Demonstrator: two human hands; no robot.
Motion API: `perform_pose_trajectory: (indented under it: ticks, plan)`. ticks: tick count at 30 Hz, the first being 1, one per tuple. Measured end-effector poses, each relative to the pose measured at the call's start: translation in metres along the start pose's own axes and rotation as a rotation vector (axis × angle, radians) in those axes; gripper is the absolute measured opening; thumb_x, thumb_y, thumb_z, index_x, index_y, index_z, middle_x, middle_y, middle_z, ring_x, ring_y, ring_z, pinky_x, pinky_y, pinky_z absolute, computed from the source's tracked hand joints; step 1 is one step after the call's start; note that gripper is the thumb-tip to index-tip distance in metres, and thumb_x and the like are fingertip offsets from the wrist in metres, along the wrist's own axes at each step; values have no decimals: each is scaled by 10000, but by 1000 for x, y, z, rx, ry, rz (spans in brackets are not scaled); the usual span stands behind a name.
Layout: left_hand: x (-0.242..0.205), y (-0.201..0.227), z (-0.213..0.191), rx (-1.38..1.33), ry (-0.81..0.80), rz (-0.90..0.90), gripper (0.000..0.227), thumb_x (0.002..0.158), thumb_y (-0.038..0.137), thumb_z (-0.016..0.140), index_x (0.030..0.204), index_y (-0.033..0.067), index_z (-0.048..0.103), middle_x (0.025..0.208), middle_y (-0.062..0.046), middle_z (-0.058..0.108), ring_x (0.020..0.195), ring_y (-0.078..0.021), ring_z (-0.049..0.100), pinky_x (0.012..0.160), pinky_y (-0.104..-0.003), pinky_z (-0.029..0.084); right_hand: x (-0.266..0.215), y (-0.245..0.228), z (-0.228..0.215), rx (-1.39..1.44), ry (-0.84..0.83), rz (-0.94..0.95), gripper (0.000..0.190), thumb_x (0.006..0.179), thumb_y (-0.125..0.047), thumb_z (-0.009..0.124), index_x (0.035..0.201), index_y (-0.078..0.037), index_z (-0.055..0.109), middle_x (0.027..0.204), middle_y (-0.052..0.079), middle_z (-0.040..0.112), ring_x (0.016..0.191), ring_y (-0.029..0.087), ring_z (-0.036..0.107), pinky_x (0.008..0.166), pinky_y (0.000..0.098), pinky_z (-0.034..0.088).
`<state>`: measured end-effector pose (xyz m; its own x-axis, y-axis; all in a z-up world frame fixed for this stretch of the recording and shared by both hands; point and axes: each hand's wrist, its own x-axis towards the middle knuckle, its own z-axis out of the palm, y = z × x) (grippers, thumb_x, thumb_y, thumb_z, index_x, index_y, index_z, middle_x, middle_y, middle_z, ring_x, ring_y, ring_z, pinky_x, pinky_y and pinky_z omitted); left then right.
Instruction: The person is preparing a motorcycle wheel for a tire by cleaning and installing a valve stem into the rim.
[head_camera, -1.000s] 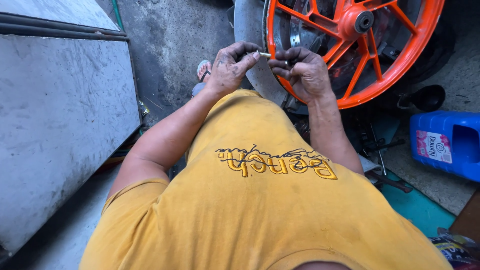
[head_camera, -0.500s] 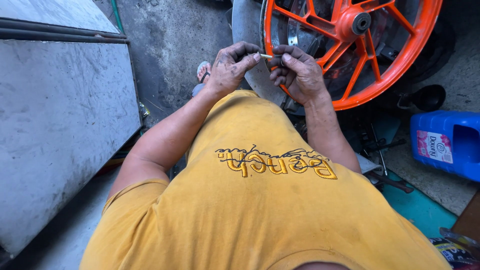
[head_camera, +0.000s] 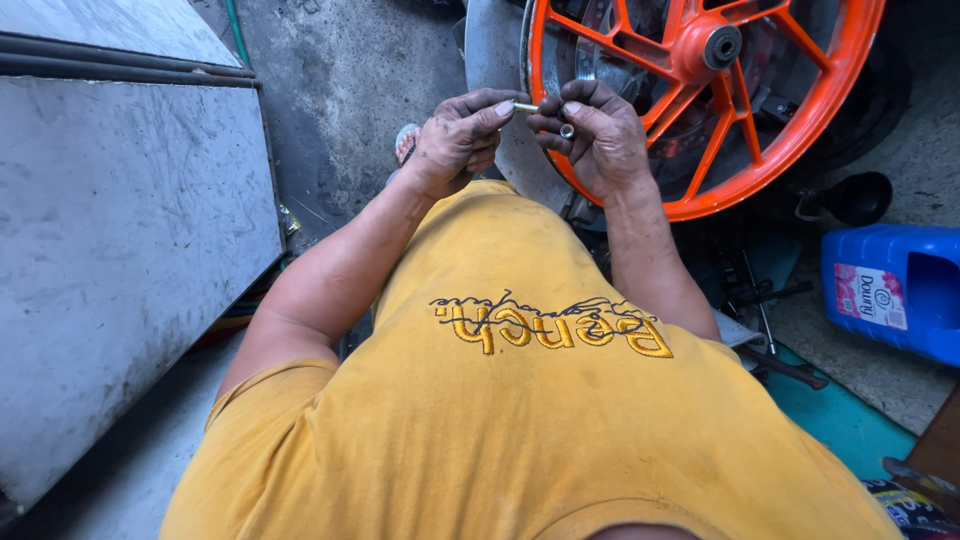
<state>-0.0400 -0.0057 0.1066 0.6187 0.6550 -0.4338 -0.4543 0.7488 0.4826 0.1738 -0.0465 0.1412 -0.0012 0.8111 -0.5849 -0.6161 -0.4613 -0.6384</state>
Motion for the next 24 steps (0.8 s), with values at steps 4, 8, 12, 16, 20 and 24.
perform_pose_trajectory:
  ticks: [4, 8, 12, 16, 20, 24]
  plan:
    - [-2, 0, 1, 65, -31, 39, 260, 976, 139, 735, 1207, 20, 719, 571, 44, 412, 430, -20, 286, 375, -175, 215, -1, 1, 4, 23, 13, -35, 135, 1016, 2, 594, 1144, -37, 613, 1041, 214, 730, 893, 345, 774, 734, 367, 683]
    - [-8, 2, 10, 551, -2, 368, 268, 947, 239, 770, 1143, 58, 746, 1021, -44, 762, 954, -105, 678, 864, -250, 558, -1, 2, 6, 23, 85, -13, 130, 1006, 4, 553, 1113, -42, 609, 1059, 244, 741, 873, 327, 760, 691, 359, 671]
    - [-17, 5, 22, 777, 7, 434, 256, 968, 235, 744, 1154, 59, 727, 1070, -69, 780, 987, -137, 722, 868, -291, 592, 0, 6, 4, 37, 63, -7, 148, 1007, 11, 492, 1107, -50, 584, 1136, 282, 732, 914, 330, 752, 791, 395, 688]
    - [-17, 1, 24, 936, 38, 528, 247, 970, 280, 746, 1113, 79, 752, 1035, -59, 782, 932, -140, 723, 786, -287, 569, -5, 6, 9, 1, 55, -21, 156, 1005, 9, 482, 1089, -72, 587, 1134, 271, 739, 816, 236, 718, 834, 429, 685]
    - [-15, -7, 23, 946, 59, 577, 187, 952, 210, 779, 1080, 76, 755, 981, -32, 791, 865, -79, 689, 748, -253, 560, -5, 12, 9, -47, 71, -52, 143, 972, -10, 535, 1069, -98, 593, 1144, 252, 755, 781, 175, 664, 781, 361, 665]
    - [-20, -7, 32, 1033, 17, 697, 147, 952, 153, 793, 1054, 61, 739, 962, -69, 787, 826, -136, 748, 713, -286, 617, -6, 18, 9, -95, 38, -118, 142, 984, -25, 527, 1083, -101, 594, 1176, 250, 753, 983, 332, 769, 694, 324, 640]
